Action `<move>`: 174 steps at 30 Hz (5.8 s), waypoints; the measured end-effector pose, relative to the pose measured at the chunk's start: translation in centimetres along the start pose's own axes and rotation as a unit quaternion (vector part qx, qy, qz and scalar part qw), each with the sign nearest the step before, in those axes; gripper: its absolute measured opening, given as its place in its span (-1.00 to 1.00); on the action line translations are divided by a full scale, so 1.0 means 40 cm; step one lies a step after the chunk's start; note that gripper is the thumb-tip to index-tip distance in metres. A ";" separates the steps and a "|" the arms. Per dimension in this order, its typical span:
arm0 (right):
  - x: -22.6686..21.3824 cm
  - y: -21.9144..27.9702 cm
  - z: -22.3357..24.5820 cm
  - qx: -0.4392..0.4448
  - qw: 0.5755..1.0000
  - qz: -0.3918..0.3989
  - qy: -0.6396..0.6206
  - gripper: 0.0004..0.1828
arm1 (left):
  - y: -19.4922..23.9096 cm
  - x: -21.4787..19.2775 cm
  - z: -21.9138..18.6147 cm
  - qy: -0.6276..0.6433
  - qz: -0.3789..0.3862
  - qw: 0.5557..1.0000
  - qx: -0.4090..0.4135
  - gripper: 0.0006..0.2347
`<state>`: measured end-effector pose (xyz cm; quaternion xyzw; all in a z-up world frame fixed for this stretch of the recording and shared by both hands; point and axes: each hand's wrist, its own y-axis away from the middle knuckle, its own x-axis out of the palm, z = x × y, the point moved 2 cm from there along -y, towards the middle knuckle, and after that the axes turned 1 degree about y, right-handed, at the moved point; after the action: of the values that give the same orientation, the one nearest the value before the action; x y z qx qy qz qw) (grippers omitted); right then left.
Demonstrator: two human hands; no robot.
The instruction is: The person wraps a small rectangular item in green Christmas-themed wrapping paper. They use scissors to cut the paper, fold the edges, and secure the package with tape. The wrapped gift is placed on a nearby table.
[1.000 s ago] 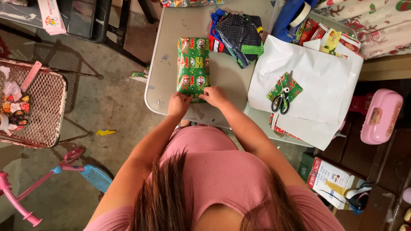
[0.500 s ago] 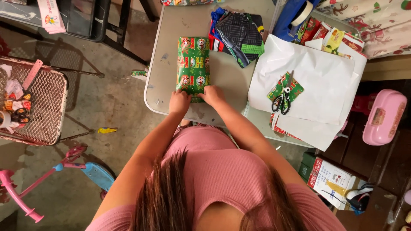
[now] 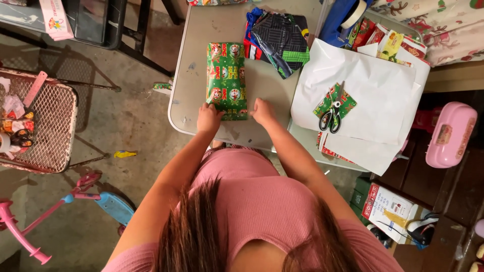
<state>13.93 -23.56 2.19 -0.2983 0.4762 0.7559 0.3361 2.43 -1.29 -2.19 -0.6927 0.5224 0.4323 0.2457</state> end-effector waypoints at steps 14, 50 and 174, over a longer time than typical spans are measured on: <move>0.051 0.054 0.240 -0.092 0.993 -0.052 -0.055 -0.63 | 0.019 -0.086 0.059 0.053 0.030 0.991 -0.121 -0.57; 0.130 0.112 0.071 0.113 0.778 -0.119 -0.606 -0.46 | 0.117 -0.115 0.036 0.476 0.023 0.807 -0.349 -0.65; -0.578 -0.480 0.425 -0.153 0.835 -0.419 -0.322 -0.46 | -0.675 -0.780 0.446 -0.167 -0.006 0.974 -0.154 -0.05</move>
<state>40.70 -6.92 16.34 -0.2567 0.0493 0.6596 0.7047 19.10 37.82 12.49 -0.6433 0.3965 0.6161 0.2223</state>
